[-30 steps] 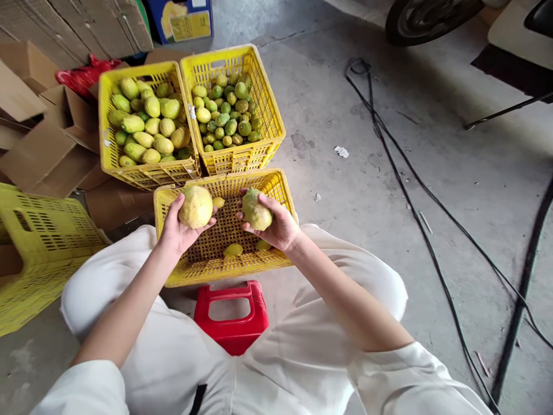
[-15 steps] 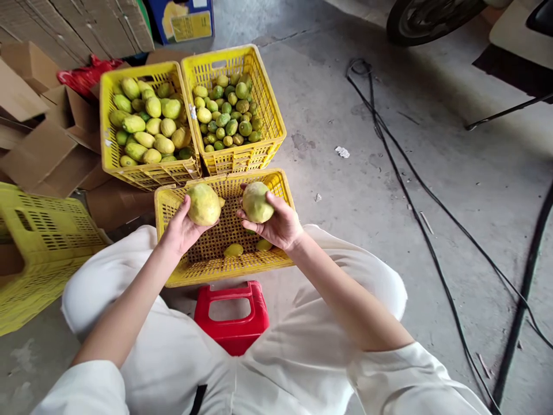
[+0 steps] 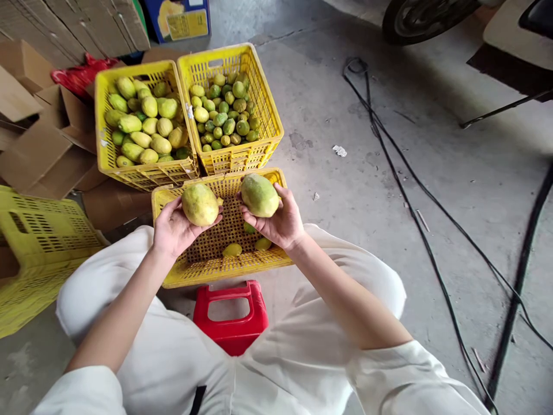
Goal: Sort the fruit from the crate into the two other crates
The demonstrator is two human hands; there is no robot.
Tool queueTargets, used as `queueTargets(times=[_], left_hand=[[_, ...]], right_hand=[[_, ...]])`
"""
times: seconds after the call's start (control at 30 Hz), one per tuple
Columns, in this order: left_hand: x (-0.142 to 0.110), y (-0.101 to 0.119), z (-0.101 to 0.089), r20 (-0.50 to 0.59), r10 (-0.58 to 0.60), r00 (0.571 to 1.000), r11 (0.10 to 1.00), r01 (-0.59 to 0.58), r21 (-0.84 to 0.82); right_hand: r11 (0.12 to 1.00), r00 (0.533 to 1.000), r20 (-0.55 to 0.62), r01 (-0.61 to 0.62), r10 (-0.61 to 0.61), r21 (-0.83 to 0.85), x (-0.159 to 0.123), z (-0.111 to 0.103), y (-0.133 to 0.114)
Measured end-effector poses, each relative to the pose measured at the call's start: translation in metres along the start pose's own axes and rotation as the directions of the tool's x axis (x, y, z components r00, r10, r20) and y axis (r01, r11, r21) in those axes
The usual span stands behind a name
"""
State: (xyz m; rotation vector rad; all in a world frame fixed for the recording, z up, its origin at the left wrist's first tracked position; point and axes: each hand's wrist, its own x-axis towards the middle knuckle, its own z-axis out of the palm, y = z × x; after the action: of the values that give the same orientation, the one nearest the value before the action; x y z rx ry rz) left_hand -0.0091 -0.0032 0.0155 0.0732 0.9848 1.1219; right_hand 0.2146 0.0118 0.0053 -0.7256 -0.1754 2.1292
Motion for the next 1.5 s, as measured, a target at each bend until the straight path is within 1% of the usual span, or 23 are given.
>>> queueTargets(times=[0.07, 0.2, 0.27, 0.37, 0.43, 0.53, 0.63, 0.73, 0.83, 0.9, 0.97, 1.03, 1.13, 1.2, 1.27, 1.33, 1.4, 1.5], left_hand=[[0.003, -0.002, -0.001, 0.0, -0.007, 1.0, 1.0, 0.007, 0.027], [0.011, -0.007, -0.006, 0.004, -0.048, 0.999, 0.992, 0.047, 0.119], [0.011, -0.007, -0.005, 0.02, -0.057, 0.998, 0.99, 0.054, 0.131], [0.006, -0.005, -0.001, 0.004, -0.064, 0.998, 0.995, 0.063, 0.08], [0.002, -0.001, 0.002, -0.01, -0.048, 0.999, 0.998, 0.049, 0.038], [0.0, 0.003, 0.004, 0.011, -0.013, 1.0, 1.0, 0.013, 0.01], [0.003, 0.004, 0.002, 0.008, 0.017, 1.0, 1.0, -0.017, 0.005], [0.006, 0.002, 0.0, -0.013, -0.004, 1.0, 1.0, 0.005, 0.031], [0.007, -0.001, 0.0, -0.034, -0.03, 0.999, 0.998, 0.032, 0.056], [0.006, -0.003, 0.0, -0.03, -0.038, 0.999, 0.998, 0.039, 0.039], [0.004, -0.003, 0.0, -0.001, -0.041, 0.999, 0.999, 0.041, 0.015], [0.003, -0.002, 0.0, 0.021, -0.02, 1.0, 1.0, 0.021, -0.002], [0.004, -0.001, 0.0, 0.008, 0.034, 0.999, 0.999, -0.034, -0.016], [0.005, -0.001, 0.0, -0.013, 0.054, 0.998, 0.998, -0.055, -0.025], [0.006, -0.002, 0.0, -0.023, 0.05, 0.998, 0.998, -0.05, -0.026], [0.007, -0.004, 0.0, -0.023, 0.038, 0.999, 0.999, -0.038, -0.008], [0.007, -0.005, 0.0, -0.023, 0.027, 0.999, 0.999, -0.026, 0.025], [0.006, -0.006, 0.0, -0.018, -0.002, 1.0, 0.998, 0.003, 0.061]], right_hand=[[1.0, 1.0, -0.017, -0.024, 0.024, -0.002, 0.002, -0.003, 0.001], [0.991, 0.998, -0.053, -0.03, 0.024, -0.129, 0.002, -0.006, 0.006], [0.987, 0.998, -0.051, -0.052, 0.045, -0.15, 0.001, -0.005, 0.008], [0.993, 0.998, -0.036, -0.056, 0.053, -0.106, 0.0, -0.002, 0.007], [0.997, 0.999, -0.025, -0.042, 0.04, -0.068, 0.0, 0.0, 0.007], [0.998, 0.998, -0.021, -0.057, 0.057, -0.022, 0.001, 0.001, 0.007], [0.996, 0.997, -0.026, -0.078, 0.077, -0.041, 0.002, 0.0, 0.009], [0.993, 0.995, -0.069, -0.083, 0.078, -0.083, 0.004, -0.003, 0.015], [0.989, 0.982, -0.138, -0.136, 0.127, -0.055, 0.005, -0.004, 0.017], [0.994, 0.984, -0.141, -0.112, 0.11, -0.006, 0.005, -0.003, 0.014], [0.998, 0.992, -0.113, -0.054, 0.056, 0.023, 0.004, -0.001, 0.009], [1.0, 0.996, -0.094, 0.004, -0.002, 0.025, 0.002, 0.001, 0.003], [0.997, 0.993, -0.091, 0.081, -0.081, 0.004, 0.001, 0.002, -0.001], [0.994, 0.99, -0.081, 0.111, -0.112, -0.023, 0.003, 0.0, 0.001], [0.995, 0.994, -0.069, 0.079, -0.084, -0.064, 0.005, -0.001, 0.006], [0.994, 0.997, -0.075, 0.009, -0.017, -0.112, 0.007, -0.003, 0.012], [0.986, 0.994, -0.1, -0.067, 0.052, -0.155, 0.008, -0.005, 0.016], [0.977, 0.985, -0.152, -0.112, 0.084, -0.183, 0.007, -0.007, 0.017]])
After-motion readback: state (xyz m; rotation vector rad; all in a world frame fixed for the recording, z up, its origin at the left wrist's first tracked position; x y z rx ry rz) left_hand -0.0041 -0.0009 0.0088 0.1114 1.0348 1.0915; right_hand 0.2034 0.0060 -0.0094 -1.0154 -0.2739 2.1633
